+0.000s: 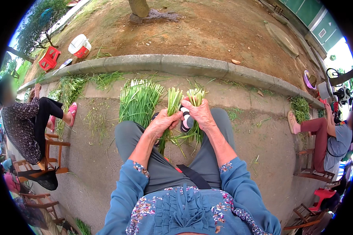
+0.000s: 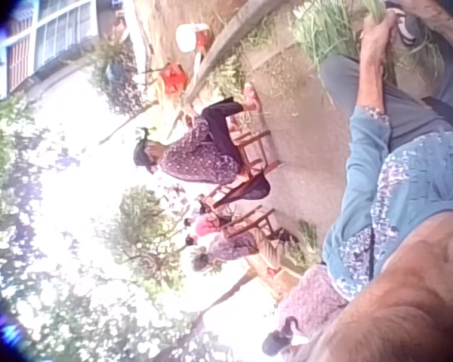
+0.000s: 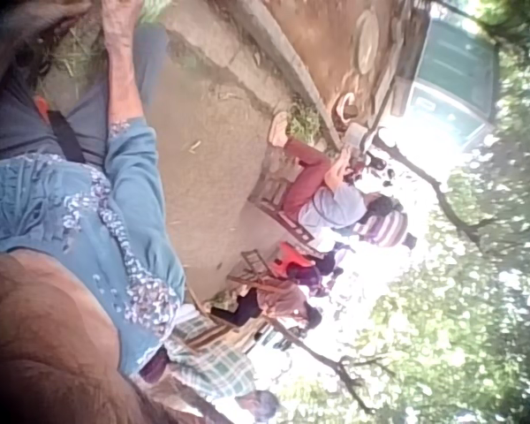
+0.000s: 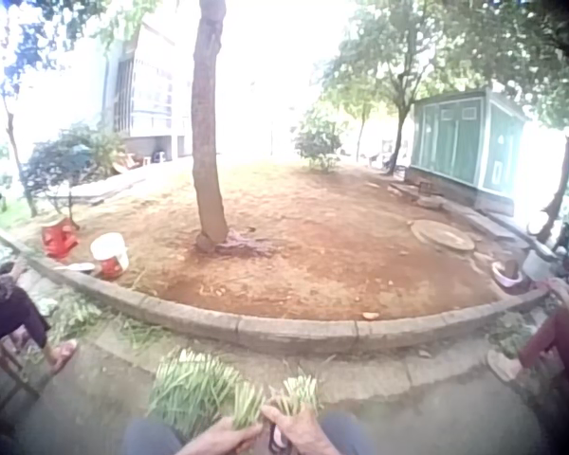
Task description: The person sits outdoors and cleans bundles of green leaves by hand, separating individual stems and picking off damaged parts.
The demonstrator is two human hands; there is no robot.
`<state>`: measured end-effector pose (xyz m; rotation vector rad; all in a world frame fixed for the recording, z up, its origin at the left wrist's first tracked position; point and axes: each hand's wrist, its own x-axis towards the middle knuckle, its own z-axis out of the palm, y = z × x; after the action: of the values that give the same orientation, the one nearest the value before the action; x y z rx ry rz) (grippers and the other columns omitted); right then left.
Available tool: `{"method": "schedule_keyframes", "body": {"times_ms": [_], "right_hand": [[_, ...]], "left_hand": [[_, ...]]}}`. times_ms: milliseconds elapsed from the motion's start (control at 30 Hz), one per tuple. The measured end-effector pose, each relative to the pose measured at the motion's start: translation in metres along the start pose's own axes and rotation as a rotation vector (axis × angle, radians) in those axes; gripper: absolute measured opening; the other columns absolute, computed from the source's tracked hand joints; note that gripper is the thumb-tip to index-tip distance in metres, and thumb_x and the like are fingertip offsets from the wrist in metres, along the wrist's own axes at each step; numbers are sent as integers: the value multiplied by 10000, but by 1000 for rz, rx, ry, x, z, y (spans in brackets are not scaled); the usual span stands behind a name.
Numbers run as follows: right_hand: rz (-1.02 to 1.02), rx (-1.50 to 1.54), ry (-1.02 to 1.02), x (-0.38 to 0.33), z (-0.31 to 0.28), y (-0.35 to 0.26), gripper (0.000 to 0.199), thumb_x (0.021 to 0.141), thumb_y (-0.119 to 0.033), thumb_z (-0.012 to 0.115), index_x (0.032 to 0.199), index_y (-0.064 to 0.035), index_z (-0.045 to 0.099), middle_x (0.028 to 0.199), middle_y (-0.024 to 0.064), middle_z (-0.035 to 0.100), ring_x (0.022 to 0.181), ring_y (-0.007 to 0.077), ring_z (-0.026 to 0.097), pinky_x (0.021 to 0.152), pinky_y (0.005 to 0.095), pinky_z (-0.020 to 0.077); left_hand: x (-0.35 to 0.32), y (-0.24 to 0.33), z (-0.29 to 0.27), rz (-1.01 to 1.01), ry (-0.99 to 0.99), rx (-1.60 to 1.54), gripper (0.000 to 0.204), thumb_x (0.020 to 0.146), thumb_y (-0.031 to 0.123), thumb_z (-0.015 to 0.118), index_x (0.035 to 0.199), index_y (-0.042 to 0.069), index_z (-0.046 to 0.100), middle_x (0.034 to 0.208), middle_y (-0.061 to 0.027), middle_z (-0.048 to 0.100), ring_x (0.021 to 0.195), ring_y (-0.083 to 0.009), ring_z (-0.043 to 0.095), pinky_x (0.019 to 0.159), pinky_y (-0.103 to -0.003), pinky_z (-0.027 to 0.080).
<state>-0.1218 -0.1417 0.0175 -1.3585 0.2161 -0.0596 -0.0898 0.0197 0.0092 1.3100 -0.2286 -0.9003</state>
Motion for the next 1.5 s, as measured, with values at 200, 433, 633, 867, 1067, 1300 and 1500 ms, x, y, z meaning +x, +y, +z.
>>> {"method": "schedule_keyframes", "body": {"times_ms": [200,433,633,867,1067,1300,1500], "right_hand": [[-80,-61,-3,-1,2,2,159,780,-167,666,842,-30,615,697,-20,578,609,60,508,544,214,411],[-72,215,143,3,-9,-6,146,796,-178,659,825,-38,634,695,-17,594,617,46,508,515,196,390],[-128,307,227,6,-26,-19,207,852,-254,586,837,-47,594,710,29,602,345,19,301,303,184,191],[-242,444,262,4,-40,-32,191,849,-262,590,850,-72,596,694,31,612,359,12,322,312,181,190],[-267,511,306,1,-46,-43,196,853,-263,581,863,-67,580,722,29,598,361,24,321,309,183,212],[-289,656,195,1,-52,-51,187,866,-259,561,861,-73,569,734,31,585,361,27,313,307,186,206],[-239,607,184,5,-33,-37,182,869,-256,556,880,-74,565,740,20,585,366,32,330,312,185,225]], "left_hand": [[2,-2,3,19,-31,10,269,863,293,561,788,35,580,543,29,436,462,-59,362,420,-207,267],[-3,10,0,-11,0,-155,288,888,299,511,851,21,578,671,-54,587,583,-116,562,549,-229,473],[-3,8,-3,-31,76,-140,267,874,291,537,854,29,583,696,-66,605,586,-131,571,536,-243,473],[-1,7,-14,44,113,-98,280,869,313,543,785,49,581,665,-34,599,560,-80,553,510,-195,454],[3,2,-17,89,220,-6,303,864,337,548,772,49,573,532,33,452,430,-54,378,395,-195,287],[0,13,-12,14,157,-39,425,871,456,482,837,36,542,511,36,385,414,-52,309,390,-200,234],[-1,16,-6,10,74,-77,504,860,521,451,860,24,535,532,29,398,454,-59,325,414,-199,255]]}}
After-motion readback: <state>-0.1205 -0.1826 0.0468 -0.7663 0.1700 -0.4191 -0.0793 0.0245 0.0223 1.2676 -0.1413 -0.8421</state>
